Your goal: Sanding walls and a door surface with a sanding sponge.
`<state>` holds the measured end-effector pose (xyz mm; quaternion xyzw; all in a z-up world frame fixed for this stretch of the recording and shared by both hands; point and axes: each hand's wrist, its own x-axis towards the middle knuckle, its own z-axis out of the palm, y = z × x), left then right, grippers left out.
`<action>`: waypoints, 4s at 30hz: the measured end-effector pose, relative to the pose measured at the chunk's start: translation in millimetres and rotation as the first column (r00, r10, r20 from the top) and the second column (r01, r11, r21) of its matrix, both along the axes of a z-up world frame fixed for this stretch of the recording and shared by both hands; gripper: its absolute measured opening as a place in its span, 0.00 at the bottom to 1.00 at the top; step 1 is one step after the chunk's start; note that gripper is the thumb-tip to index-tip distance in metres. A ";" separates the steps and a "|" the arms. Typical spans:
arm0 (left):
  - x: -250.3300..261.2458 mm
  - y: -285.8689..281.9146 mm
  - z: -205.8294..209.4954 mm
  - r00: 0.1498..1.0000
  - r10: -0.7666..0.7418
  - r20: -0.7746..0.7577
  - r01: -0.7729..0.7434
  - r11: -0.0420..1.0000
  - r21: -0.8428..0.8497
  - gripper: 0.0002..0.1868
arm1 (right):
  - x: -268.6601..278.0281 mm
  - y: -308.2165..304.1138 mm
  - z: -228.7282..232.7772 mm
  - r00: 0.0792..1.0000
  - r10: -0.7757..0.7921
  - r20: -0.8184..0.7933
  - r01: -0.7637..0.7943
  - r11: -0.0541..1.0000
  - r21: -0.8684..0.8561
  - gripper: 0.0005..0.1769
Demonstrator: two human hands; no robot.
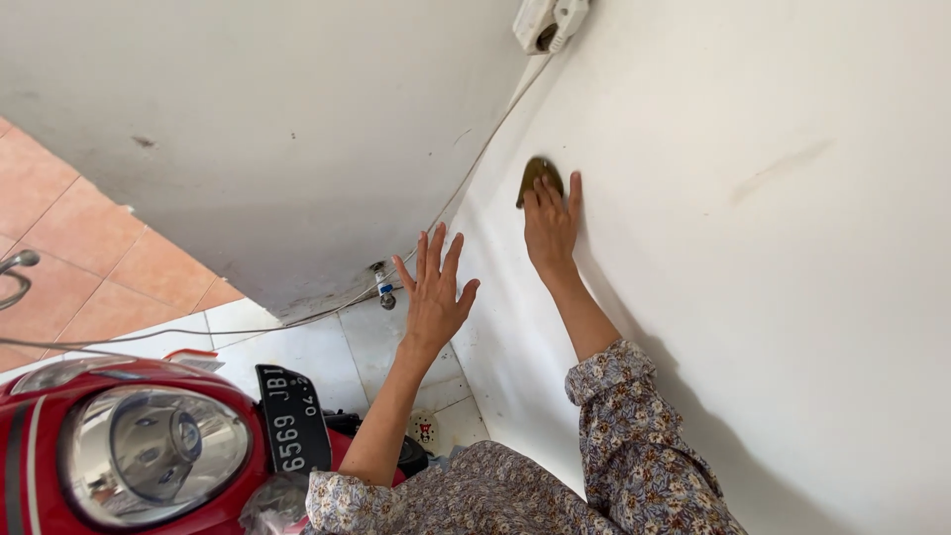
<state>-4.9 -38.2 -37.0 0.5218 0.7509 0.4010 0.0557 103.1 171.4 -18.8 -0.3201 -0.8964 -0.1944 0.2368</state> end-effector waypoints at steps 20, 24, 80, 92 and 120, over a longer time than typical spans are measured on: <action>6.4 -10.0 -32.7 0.999 0.024 0.027 -0.023 0.998 -0.055 0.41 | -6.3 27.7 120.0 0.819 0.368 -0.440 -0.225 0.912 0.343 0.10; 3.9 -1.5 -29.0 0.999 0.027 0.029 -0.026 0.998 -0.052 0.41 | -16.9 54.8 170.3 0.748 0.491 -0.446 -0.177 0.795 0.580 0.11; -35.5 -7.2 -1.3 0.995 0.102 -0.007 -0.102 0.987 -0.121 0.39 | -105.4 -8.0 83.5 0.874 0.318 -0.367 -0.401 0.899 -0.175 0.17; -27.6 0.9 -17.9 0.996 0.078 -0.040 -0.082 0.990 -0.116 0.39 | -184.8 42.8 166.4 0.635 0.385 -0.670 -0.281 0.923 0.263 0.13; -32.0 -9.9 -21.1 0.992 0.123 -0.024 -0.126 0.975 -0.184 0.40 | -189.8 51.3 154.3 0.591 0.365 -0.720 -0.321 0.925 0.206 0.26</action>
